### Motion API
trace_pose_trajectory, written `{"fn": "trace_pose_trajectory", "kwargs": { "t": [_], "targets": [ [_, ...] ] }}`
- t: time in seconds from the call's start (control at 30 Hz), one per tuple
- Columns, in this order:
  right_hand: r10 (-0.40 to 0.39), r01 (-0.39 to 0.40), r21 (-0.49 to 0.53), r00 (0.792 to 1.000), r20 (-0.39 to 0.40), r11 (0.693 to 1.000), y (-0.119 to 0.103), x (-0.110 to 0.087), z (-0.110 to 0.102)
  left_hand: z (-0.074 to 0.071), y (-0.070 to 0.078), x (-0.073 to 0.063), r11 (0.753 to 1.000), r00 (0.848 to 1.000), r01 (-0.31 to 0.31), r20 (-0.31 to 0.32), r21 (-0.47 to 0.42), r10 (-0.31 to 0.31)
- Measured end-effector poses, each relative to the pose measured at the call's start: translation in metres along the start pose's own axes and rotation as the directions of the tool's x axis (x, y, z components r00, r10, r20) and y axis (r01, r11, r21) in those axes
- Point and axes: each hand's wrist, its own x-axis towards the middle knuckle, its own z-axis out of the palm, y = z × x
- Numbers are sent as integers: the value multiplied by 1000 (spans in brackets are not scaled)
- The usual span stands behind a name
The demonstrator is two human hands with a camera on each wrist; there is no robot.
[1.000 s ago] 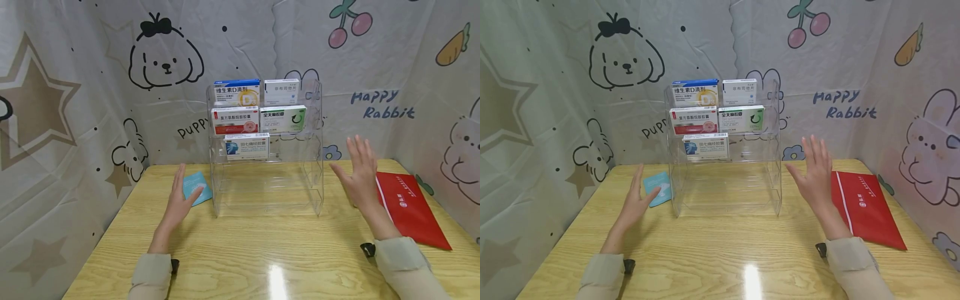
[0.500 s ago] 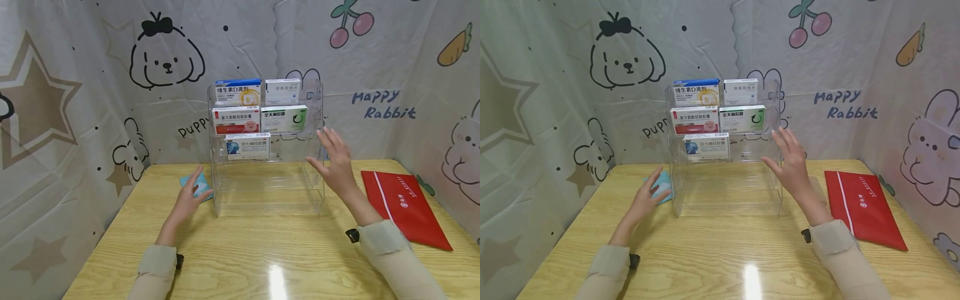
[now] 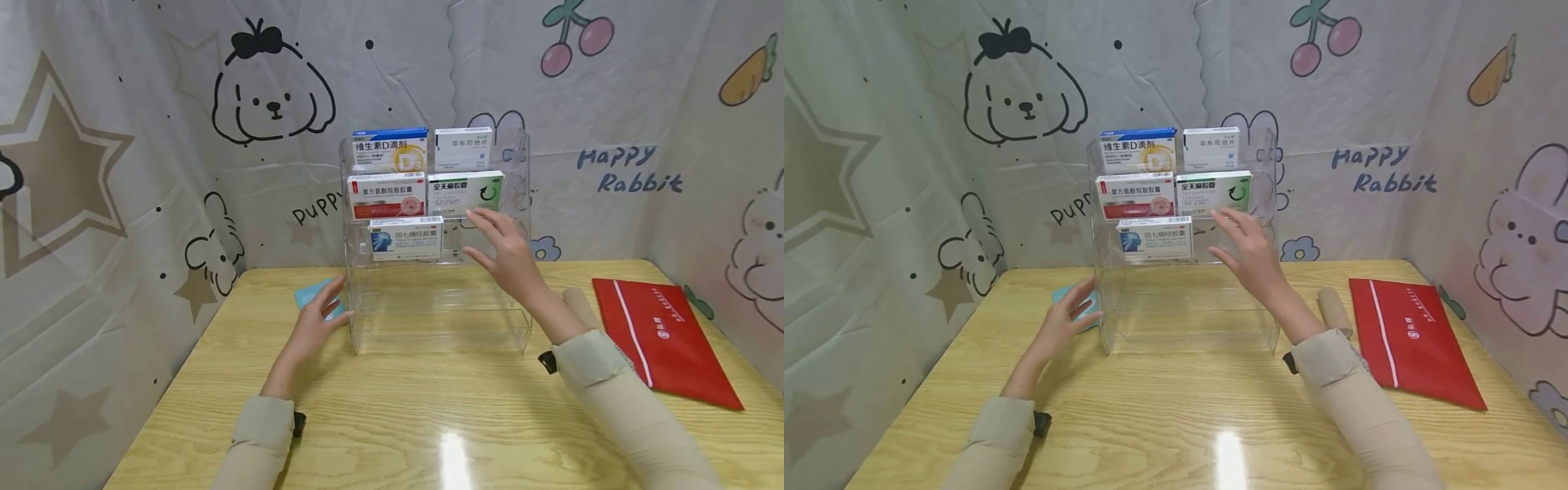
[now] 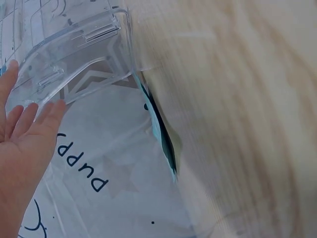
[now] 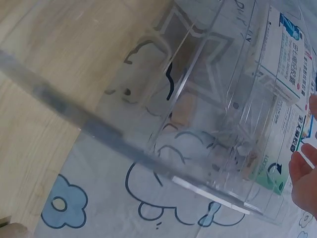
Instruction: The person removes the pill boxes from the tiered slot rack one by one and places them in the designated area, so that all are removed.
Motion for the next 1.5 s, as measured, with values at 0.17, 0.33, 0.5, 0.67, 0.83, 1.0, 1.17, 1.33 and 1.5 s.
{"fn": "trace_pose_trajectory", "kwargs": {
  "t": [0.17, 0.33, 0.5, 0.67, 0.83, 1.0, 1.17, 1.33, 1.5],
  "targets": [
    [-6, 5, 17, 998, 55, 1000, -2, 14, 12, 0, 0, 0, 1000, 1000, -17, 14, -27, 18],
    [-11, 8, 34, 995, 98, 999, -2, 23, 24, 1, -2, 1, 999, 999, -23, 22, -41, 23],
    [-31, 24, 63, 993, 113, 998, -3, 28, 33, 1, -1, 1, 998, 999, -8, 37, -61, 10],
    [-37, 28, 72, 992, 122, 997, -6, 28, 36, -1, -1, -1, 996, 998, 16, 59, -89, -11],
    [-14, 6, 84, 995, 103, 996, -6, 28, 41, -3, -2, -1, 996, 998, 2, 70, -92, 5],
    [14, -21, 105, 998, 63, 994, -8, 27, 47, -3, -3, 1, 995, 998, 2, 69, -99, 5],
    [65, -69, 141, 997, 29, 988, -12, 28, 48, -3, -6, 2, 995, 997, 18, 73, -101, -11],
    [148, -155, 220, 988, 47, 963, -17, 30, 47, -4, -4, 1, 996, 997, 24, 72, -87, -18],
    [232, -245, 307, 970, 79, 920, -20, 32, 45, -4, -3, 1, 995, 996, 46, 74, -86, -39]
  ]
}}
